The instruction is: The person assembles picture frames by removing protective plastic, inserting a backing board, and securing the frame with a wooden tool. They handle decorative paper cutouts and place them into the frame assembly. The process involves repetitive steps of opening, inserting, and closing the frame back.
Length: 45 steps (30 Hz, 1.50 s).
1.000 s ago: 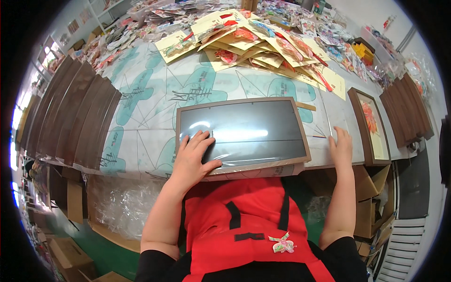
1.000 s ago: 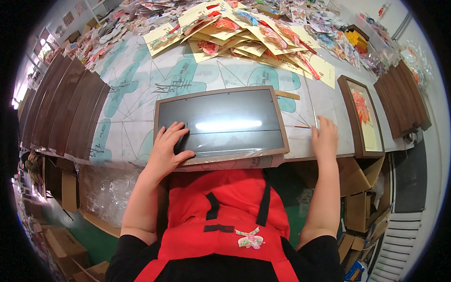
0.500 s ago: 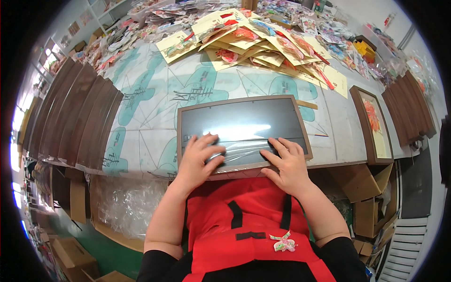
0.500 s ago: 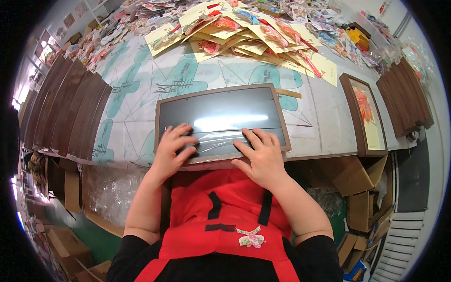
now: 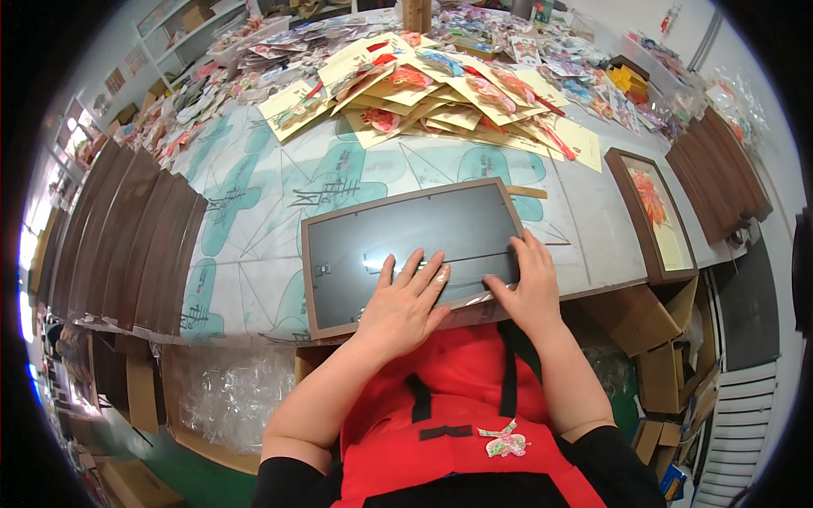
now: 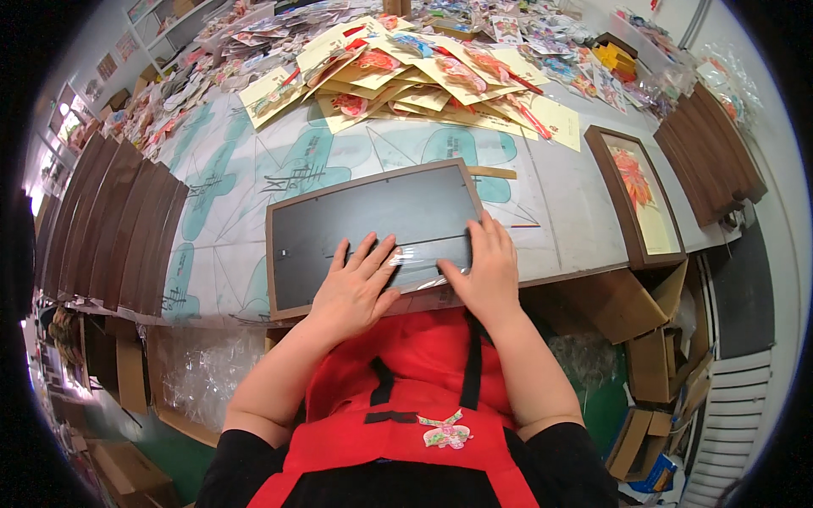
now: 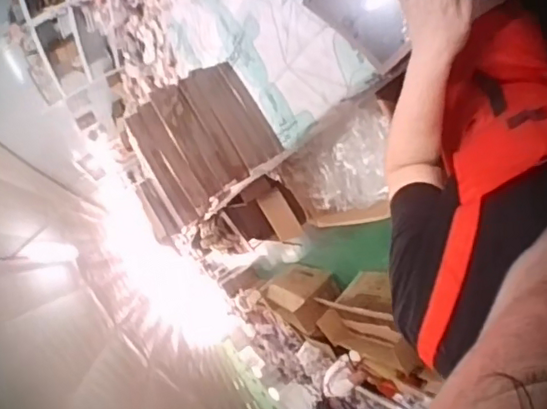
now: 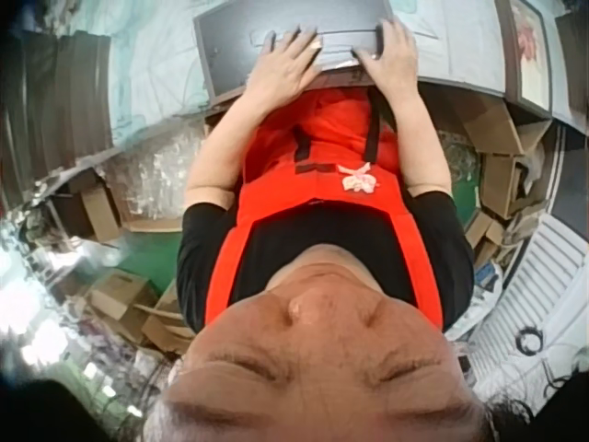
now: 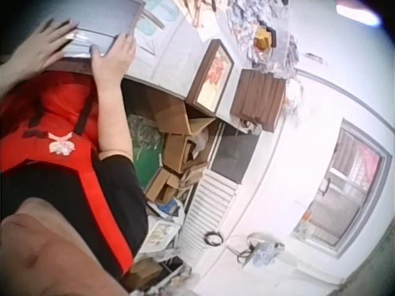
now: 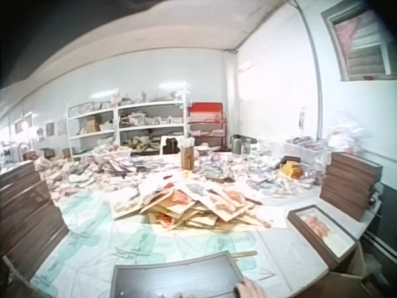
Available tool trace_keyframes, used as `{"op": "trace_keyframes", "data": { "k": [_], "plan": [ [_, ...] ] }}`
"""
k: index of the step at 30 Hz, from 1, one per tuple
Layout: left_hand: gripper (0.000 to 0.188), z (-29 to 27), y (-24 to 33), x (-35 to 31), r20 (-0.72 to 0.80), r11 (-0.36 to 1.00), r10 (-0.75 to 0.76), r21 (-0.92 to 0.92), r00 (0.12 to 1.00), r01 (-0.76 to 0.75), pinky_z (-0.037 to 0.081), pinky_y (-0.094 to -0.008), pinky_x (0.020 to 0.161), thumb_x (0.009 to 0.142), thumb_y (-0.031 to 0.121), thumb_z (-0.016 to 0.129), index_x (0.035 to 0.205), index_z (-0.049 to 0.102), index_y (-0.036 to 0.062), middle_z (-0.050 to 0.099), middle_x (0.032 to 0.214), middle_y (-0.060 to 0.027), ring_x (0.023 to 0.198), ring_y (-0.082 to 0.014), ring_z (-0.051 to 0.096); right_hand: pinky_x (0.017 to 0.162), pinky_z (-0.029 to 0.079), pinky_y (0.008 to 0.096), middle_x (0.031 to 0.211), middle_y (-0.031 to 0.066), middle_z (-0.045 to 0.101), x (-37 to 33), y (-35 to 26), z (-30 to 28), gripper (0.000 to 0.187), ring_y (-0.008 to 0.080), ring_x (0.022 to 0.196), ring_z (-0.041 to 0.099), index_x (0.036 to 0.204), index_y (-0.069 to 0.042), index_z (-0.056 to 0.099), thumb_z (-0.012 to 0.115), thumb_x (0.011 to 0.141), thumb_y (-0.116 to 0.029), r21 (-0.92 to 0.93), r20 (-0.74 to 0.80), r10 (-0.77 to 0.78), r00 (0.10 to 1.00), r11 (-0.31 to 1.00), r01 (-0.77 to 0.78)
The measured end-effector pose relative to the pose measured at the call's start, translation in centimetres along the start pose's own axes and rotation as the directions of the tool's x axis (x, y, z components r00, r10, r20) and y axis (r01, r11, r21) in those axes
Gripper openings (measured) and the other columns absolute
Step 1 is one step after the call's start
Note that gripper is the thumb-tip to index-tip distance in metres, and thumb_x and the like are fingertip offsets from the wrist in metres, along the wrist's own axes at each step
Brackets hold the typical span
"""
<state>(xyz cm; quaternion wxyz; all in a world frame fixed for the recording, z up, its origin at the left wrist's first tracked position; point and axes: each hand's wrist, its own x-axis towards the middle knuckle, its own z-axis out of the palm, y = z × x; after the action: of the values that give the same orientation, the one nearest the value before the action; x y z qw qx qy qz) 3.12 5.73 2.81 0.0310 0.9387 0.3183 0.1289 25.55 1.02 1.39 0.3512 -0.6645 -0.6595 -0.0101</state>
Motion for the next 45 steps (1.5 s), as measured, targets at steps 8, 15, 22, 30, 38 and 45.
{"op": "trace_keyframes", "data": {
  "k": [8,15,22,30,38,45],
  "plan": [
    [0.053,0.4,0.3,0.6,0.015,1.000,0.013,-0.007,1.000,-0.013,0.021,-0.0564,0.109,0.091,0.038,0.050,0.133,0.048,0.0062,0.036,0.145,-0.0140,0.134,-0.0344,0.032,0.085,0.050,0.0385,0.118,0.0199,0.060,-0.4,4.9,-0.2,0.026,0.0342,0.099,0.062,0.105,-0.001,0.064,0.063,0.080,-0.008,0.070,-0.006,-0.005,1.000,0.998,0.005],
    [0.052,3.0,1.7,5.5,0.024,0.988,0.128,-0.089,0.991,-0.126,0.022,-0.0546,0.110,0.092,0.037,0.048,0.133,0.047,0.0047,0.035,0.146,-0.0148,0.136,-0.0322,0.032,0.084,0.050,0.0385,0.118,0.0167,0.062,-0.4,2.8,0.0,0.023,0.0330,0.098,0.063,0.104,-0.001,0.063,0.056,0.082,-0.001,0.121,-0.098,0.045,0.994,0.992,-0.033],
    [0.058,3.4,-8.4,6.4,0.148,-0.130,-0.653,-0.988,0.743,0.083,0.045,-0.0223,0.081,0.080,-0.012,0.051,0.136,0.045,-0.0006,0.058,0.114,-0.0073,0.092,-0.0133,0.057,0.094,0.045,0.0359,0.126,0.0195,0.057,-0.9,3.2,0.1,0.029,0.0326,0.113,0.057,0.111,0.002,0.060,0.047,0.085,0.003,0.247,-0.041,0.097,0.994,0.965,-0.084],
    [0.049,-4.1,-17.3,-16.1,-0.138,0.136,-0.990,-0.832,-0.036,-0.537,0.048,-0.0263,0.075,0.076,-0.020,0.036,0.120,0.053,-0.0071,0.055,0.121,-0.0126,0.079,-0.0151,0.050,0.098,0.042,0.0395,0.130,0.0207,0.053,-1.4,2.5,0.6,0.031,0.0361,0.119,0.051,0.117,0.005,0.056,0.043,0.088,0.001,0.228,-0.063,0.104,0.993,0.970,-0.088],
    [0.034,-2.5,-13.7,-29.4,-0.230,0.203,-0.959,-0.965,-0.164,0.163,0.042,-0.0241,0.059,0.079,-0.006,0.048,0.111,0.058,-0.0019,0.057,0.100,-0.0069,0.069,-0.0114,0.046,0.099,0.041,0.0399,0.130,0.0204,0.052,-1.9,1.4,0.8,0.030,0.0366,0.120,0.050,0.119,0.005,0.055,0.042,0.093,-0.004,0.161,-0.036,0.100,0.994,0.983,-0.093],
    [0.045,-5.7,-3.5,-15.4,-0.248,0.860,-0.509,-0.184,0.824,0.475,0.051,-0.0356,0.075,0.076,0.022,0.071,0.119,0.060,0.0104,0.057,0.109,-0.0131,0.091,-0.0263,0.062,0.103,0.036,0.0449,0.125,0.0195,0.056,-1.2,-2.0,0.2,0.026,0.0388,0.122,0.047,0.110,0.003,0.059,0.055,0.086,-0.006,0.028,0.014,-0.174,0.985,0.984,0.174]
  ]
}}
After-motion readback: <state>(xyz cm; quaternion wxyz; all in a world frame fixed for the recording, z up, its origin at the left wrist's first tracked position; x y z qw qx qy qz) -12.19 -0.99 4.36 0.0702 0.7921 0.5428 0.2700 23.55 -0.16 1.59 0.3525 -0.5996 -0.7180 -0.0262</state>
